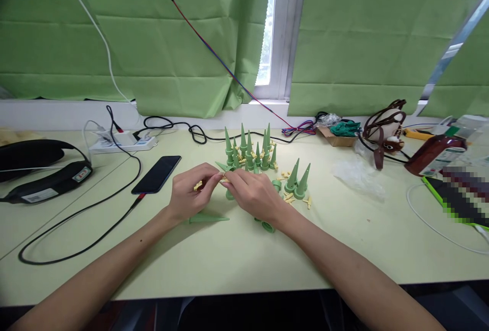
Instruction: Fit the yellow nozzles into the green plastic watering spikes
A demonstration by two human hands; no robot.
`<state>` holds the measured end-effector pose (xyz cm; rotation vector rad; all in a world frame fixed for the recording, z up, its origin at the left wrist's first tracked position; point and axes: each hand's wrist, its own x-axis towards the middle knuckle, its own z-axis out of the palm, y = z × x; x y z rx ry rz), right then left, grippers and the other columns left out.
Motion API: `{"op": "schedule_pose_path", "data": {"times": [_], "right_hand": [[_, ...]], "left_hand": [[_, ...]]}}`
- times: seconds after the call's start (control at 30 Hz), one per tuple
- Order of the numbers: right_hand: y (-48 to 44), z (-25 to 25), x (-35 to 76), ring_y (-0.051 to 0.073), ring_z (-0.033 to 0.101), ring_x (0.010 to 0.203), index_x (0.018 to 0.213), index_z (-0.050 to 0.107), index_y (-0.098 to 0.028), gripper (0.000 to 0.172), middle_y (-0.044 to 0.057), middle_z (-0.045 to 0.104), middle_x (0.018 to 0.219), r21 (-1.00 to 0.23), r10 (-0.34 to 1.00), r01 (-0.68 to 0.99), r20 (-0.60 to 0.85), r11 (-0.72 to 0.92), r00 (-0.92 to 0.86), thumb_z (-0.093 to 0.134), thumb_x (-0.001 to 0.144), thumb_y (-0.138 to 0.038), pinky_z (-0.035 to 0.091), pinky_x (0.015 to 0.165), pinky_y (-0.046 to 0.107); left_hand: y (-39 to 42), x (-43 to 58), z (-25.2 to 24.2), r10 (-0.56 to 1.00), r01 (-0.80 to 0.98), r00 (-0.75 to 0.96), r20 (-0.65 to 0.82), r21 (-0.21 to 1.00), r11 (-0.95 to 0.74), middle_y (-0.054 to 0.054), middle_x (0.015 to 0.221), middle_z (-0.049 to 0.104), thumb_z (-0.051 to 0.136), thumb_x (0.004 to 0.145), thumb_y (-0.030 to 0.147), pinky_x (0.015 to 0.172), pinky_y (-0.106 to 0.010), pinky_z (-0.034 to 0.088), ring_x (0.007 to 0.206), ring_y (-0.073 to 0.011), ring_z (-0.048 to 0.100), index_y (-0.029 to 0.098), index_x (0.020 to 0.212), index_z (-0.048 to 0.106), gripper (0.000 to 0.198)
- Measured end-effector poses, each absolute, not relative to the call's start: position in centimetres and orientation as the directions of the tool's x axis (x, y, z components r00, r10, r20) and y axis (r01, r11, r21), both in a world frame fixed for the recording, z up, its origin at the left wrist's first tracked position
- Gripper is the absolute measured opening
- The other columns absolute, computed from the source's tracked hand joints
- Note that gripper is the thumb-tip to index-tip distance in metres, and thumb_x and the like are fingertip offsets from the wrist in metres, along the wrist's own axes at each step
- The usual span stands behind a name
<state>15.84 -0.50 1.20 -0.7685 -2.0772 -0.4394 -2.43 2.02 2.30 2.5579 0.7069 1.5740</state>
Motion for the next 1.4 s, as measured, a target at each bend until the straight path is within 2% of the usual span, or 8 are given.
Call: {"op": "schedule_pose_path", "data": {"times": [0.13,0.23,0.33,0.47,0.63,0.87,1.17,1.4], "right_hand": [[-0.5,0.9,15.9,0.013,0.059,0.063,0.100,0.059,-0.015,0.014,0.005,0.066,0.077,0.032,0.353,0.669,0.831,0.742,-0.431,0.045,0.099,-0.017,0.040,0.052,0.026],[-0.5,0.4,16.0,0.013,0.057,0.061,0.100,0.060,-0.016,0.012,0.004,0.064,0.077,-0.017,0.387,0.685,0.835,0.729,-0.392,0.048,0.098,-0.018,0.040,0.051,0.026],[-0.4,-0.1,16.2,0.013,0.058,0.066,0.102,0.060,-0.015,0.012,0.005,0.063,0.081,-0.088,0.415,0.667,0.840,0.740,-0.350,0.049,0.097,-0.017,0.042,0.053,0.025],[-0.2,-0.5,16.6,0.013,0.056,0.065,0.104,0.060,-0.016,0.012,0.005,0.062,0.081,-0.137,0.440,0.650,0.836,0.747,-0.329,0.050,0.096,-0.017,0.043,0.054,0.025],[-0.2,-0.6,17.1,0.013,0.054,0.062,0.106,0.059,-0.017,0.013,0.003,0.061,0.078,-0.194,0.471,0.637,0.830,0.746,-0.300,0.051,0.095,-0.015,0.043,0.053,0.025],[-0.2,-1.0,17.4,0.012,0.058,0.061,0.105,0.058,-0.018,0.012,0.003,0.065,0.080,-0.334,0.541,0.590,0.814,0.735,-0.213,0.053,0.094,-0.018,0.046,0.054,0.024],[-0.3,-1.0,17.6,0.010,0.054,0.054,0.104,0.054,-0.019,0.011,-0.001,0.060,0.072,-0.412,0.619,0.593,0.761,0.692,-0.193,0.054,0.093,-0.021,0.044,0.054,0.023],[-0.4,-1.0,17.8,0.011,0.052,0.056,0.097,0.054,-0.020,0.005,-0.001,0.060,0.072,-0.455,0.676,0.581,0.697,0.675,-0.240,0.052,0.095,-0.024,0.043,0.055,0.023]], "left_hand": [[2.3,-2.5,2.0,0.427,0.461,0.380,0.821,0.232,-0.857,0.000,0.060,0.057,0.051,0.093,0.022,0.049,-0.026,0.033,0.051,-0.0100,0.043,0.018,0.071,0.057,0.023],[2.4,-2.4,2.0,0.473,0.517,0.340,0.813,0.259,-0.816,0.000,0.059,0.055,0.048,0.095,0.023,0.052,-0.026,0.033,0.052,-0.0099,0.042,0.017,0.070,0.056,0.027],[2.4,-2.4,2.2,0.585,0.552,0.290,0.757,0.367,-0.749,-0.001,0.066,0.059,0.044,0.098,0.028,0.056,-0.025,0.036,0.055,-0.0095,0.046,0.017,0.075,0.059,0.030],[2.3,-2.3,2.7,0.744,0.503,0.282,0.605,0.568,-0.652,-0.001,0.079,0.064,0.042,0.099,0.037,0.053,-0.022,0.039,0.053,-0.0077,0.049,0.017,0.093,0.060,0.027],[2.1,-2.3,3.1,0.805,0.469,0.346,0.482,0.654,-0.594,-0.003,0.089,0.064,0.042,0.097,0.044,0.052,-0.020,0.042,0.057,-0.0083,0.052,0.018,0.099,0.059,0.031],[2.2,-2.2,2.9,0.798,0.538,0.438,0.414,0.591,-0.601,-0.005,0.107,0.061,0.049,0.092,0.050,0.061,-0.025,0.049,0.066,-0.0111,0.058,0.019,0.104,0.058,0.035],[2.6,-2.5,2.3,0.826,0.669,0.527,0.201,0.501,-0.549,0.000,0.071,0.060,0.058,0.082,0.058,0.057,-0.028,0.042,0.061,-0.0172,0.056,0.020,0.108,0.058,0.047],[2.9,-3.0,2.1,0.816,0.692,0.572,0.082,0.486,-0.534,0.001,0.072,0.057,0.069,0.074,0.054,0.054,-0.026,0.039,0.065,-0.0188,0.056,0.023,0.108,0.056,0.048]]}}
